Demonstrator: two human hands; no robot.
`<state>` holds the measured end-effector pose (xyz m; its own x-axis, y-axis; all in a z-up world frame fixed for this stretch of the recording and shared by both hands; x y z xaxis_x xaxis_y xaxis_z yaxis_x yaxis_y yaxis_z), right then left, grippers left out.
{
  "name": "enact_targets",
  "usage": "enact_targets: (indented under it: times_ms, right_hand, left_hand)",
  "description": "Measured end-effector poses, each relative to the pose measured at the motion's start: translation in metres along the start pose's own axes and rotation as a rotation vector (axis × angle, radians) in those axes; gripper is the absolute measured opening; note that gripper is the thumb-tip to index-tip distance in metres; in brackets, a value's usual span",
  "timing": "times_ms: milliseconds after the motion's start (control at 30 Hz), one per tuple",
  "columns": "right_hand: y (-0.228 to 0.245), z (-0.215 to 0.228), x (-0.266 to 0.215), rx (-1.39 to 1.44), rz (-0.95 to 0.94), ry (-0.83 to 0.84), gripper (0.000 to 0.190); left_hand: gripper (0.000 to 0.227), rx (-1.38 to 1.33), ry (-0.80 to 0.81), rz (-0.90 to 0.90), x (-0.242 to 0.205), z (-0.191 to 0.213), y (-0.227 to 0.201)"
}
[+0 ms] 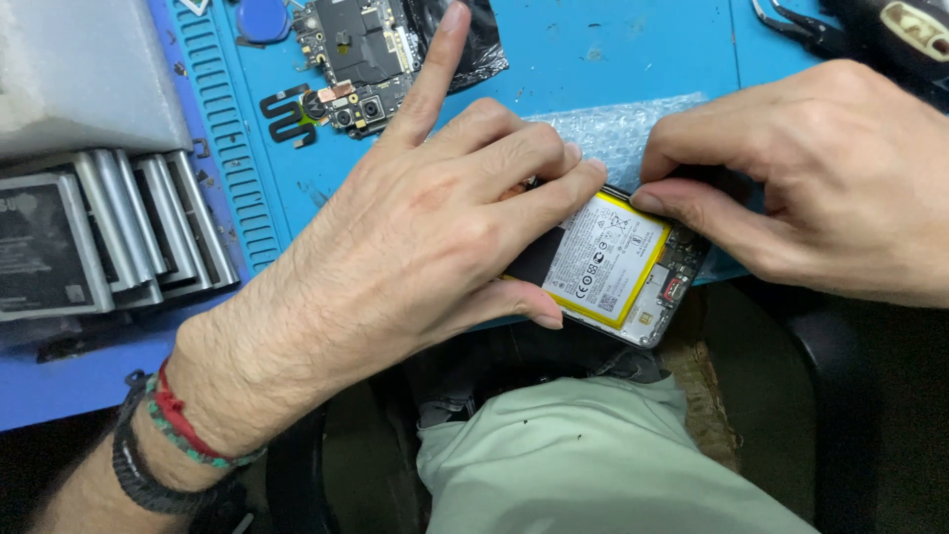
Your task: The person uses a metal prying tool to lift and remove the battery from a disassembled smartphone. After removing the battery, the person wipes it with a cloth.
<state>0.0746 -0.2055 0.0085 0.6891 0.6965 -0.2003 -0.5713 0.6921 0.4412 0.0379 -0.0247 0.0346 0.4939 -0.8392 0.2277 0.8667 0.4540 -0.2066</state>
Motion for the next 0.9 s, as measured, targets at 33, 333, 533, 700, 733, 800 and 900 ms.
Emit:
enact_targets:
  times_ms: [33, 333, 533, 700, 733, 800, 900]
  right_hand:
    - [0.001, -0.001, 0.002, -0.003, 0.006, 0.002, 0.017]
    - [0.012, -0.003, 0.011, -0.058, 0.093, -0.066, 0.016]
    - [0.016, -0.006, 0.006, 0.006, 0.169, -0.144, 0.014]
    - [0.021, -0.009, -0.004, -0.02, 0.349, -0.257, 0.013]
    - [0.023, -0.008, -0.003, -0.019, 0.347, -0.261, 0.013]
    - [0.022, -0.006, -0.001, 0.061, 0.304, -0.219, 0.013]
    - [0.019, -0.007, -0.001, -0.053, 0.33, -0.182, 0.015]
  left_hand:
    - [0.092, 0.003, -0.002, 0.006, -0.001, 0.0, 0.001]
    - [0.094, -0.189, -0.086, 0.072, -0.008, -0.003, 0.009]
    - [0.095, -0.069, -0.052, 0.088, -0.009, -0.001, 0.002]
    - [0.093, -0.009, -0.049, 0.144, -0.007, 0.002, -0.001]
    - [0.093, -0.007, -0.047, 0.14, -0.005, 0.002, -0.002]
    - [0.09, 0.032, -0.022, 0.159, 0.0, 0.002, -0.002]
    - [0.086, 0.098, 0.004, 0.158, 0.008, 0.006, -0.004]
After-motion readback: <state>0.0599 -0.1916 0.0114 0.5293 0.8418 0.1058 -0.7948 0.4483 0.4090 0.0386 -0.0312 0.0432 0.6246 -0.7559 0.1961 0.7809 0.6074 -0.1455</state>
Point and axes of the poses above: each hand's wrist, its own x-axis towards the middle knuckle, its own z-axis out of the back of the hand, y = z × x, the point moved 7 cm from there along x, towards the middle knuckle, and after that the axes turned 5 degrees about x, right-handed, at the moved point
